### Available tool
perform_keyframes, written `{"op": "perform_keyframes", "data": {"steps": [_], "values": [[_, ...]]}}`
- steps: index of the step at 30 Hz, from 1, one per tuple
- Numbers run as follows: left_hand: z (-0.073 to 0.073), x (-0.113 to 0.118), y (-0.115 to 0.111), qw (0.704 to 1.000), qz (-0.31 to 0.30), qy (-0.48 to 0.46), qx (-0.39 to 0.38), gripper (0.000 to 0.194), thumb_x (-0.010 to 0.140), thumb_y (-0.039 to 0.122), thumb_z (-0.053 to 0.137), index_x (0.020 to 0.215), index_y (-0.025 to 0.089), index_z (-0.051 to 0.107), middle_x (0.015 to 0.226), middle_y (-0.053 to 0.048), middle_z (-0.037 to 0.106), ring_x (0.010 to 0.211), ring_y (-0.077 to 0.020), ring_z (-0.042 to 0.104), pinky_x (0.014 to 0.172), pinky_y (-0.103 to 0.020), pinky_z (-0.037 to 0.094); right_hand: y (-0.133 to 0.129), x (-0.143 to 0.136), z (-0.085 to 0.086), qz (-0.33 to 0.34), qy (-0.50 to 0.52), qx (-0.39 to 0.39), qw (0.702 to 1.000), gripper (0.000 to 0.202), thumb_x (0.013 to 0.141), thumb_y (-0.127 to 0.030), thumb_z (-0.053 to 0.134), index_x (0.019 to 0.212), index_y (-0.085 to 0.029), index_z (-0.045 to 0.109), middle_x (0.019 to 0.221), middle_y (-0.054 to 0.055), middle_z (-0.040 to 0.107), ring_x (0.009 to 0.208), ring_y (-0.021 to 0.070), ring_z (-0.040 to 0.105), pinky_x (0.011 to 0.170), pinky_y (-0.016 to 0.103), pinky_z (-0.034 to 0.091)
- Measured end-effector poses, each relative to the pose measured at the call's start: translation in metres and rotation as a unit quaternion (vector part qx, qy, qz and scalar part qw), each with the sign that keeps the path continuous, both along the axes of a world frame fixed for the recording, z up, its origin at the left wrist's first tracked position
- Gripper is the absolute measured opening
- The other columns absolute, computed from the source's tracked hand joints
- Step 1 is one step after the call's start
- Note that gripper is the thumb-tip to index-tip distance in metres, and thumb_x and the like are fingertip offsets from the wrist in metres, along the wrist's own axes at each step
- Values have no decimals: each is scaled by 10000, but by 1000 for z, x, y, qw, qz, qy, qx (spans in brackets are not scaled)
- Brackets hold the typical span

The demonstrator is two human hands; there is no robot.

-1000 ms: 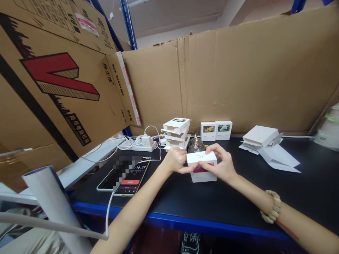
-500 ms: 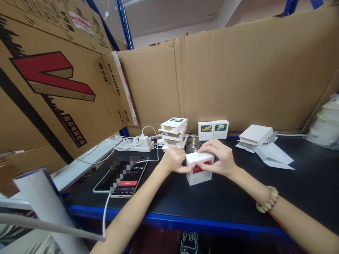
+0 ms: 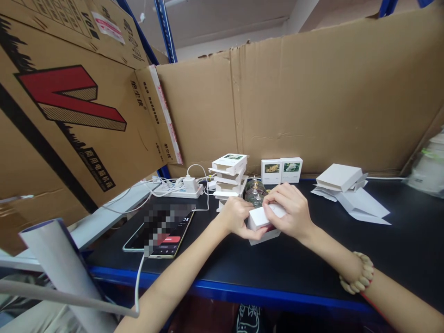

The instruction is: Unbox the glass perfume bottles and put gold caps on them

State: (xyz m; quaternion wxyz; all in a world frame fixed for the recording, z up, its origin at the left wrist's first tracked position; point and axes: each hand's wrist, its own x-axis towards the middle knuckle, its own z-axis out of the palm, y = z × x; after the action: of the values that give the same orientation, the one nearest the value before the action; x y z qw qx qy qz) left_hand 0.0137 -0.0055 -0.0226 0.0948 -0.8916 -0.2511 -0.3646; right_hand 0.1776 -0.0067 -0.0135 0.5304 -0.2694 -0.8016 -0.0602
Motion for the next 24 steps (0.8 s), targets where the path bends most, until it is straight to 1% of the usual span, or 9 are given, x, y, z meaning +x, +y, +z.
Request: {"op": "perform_keyframes", "data": {"steps": [3,6,8,10,14,17,21,24], "values": [[-1,2,-1,998,-13,17,-53,358,654,452,458,438,175,388,380,27,418,332,-79,362,363,-227,269,-2,-1,0,-8,1,26,1000,152,746,-159,500,595,-171,491,575,22,542,563,139,423,536,274,304],[-2,4,-3,992,4,36,-121,325,609,444,493,461,171,396,409,31,451,357,-75,395,379,-215,290,-2,0,1,4,-2,26,1000,143,740,-159,494,597,-169,484,570,27,538,554,140,422,530,276,305],[-4,6,-4,987,10,39,-153,318,577,434,512,456,169,384,409,39,445,358,-67,393,376,-207,290,-2,0,1,15,-4,20,1000,136,739,-163,487,603,-170,477,570,29,534,547,140,421,525,277,308],[-7,7,-3,985,10,42,-169,320,555,422,520,440,169,360,394,48,419,347,-58,374,367,-203,284,-2,1,1,24,-6,19,1000,133,735,-159,482,604,-173,466,569,30,529,546,140,421,523,278,312],[-11,8,-1,983,23,68,-171,349,542,433,527,424,172,327,376,55,382,333,-52,352,351,-202,278,-1,1,1,29,-1,33,999,118,718,-132,477,609,-175,459,566,33,523,551,145,428,523,281,323],[-11,7,0,984,25,68,-166,370,548,458,516,424,171,317,373,51,375,330,-52,343,349,-206,267,-1,0,0,26,4,39,999,119,722,-124,471,615,-174,463,570,36,526,554,148,431,522,282,327],[-10,6,0,986,33,75,-145,372,568,477,487,433,170,328,375,45,378,331,-54,344,359,-207,260,0,-1,-1,24,9,34,999,118,736,-130,453,629,-178,457,589,40,541,567,154,451,528,284,344],[-10,5,1,987,40,79,-131,373,582,483,476,436,170,334,367,39,376,330,-60,343,363,-212,248,0,-1,-1,37,31,18,999,87,730,-121,457,670,-183,441,609,32,566,574,151,493,543,282,372]]}}
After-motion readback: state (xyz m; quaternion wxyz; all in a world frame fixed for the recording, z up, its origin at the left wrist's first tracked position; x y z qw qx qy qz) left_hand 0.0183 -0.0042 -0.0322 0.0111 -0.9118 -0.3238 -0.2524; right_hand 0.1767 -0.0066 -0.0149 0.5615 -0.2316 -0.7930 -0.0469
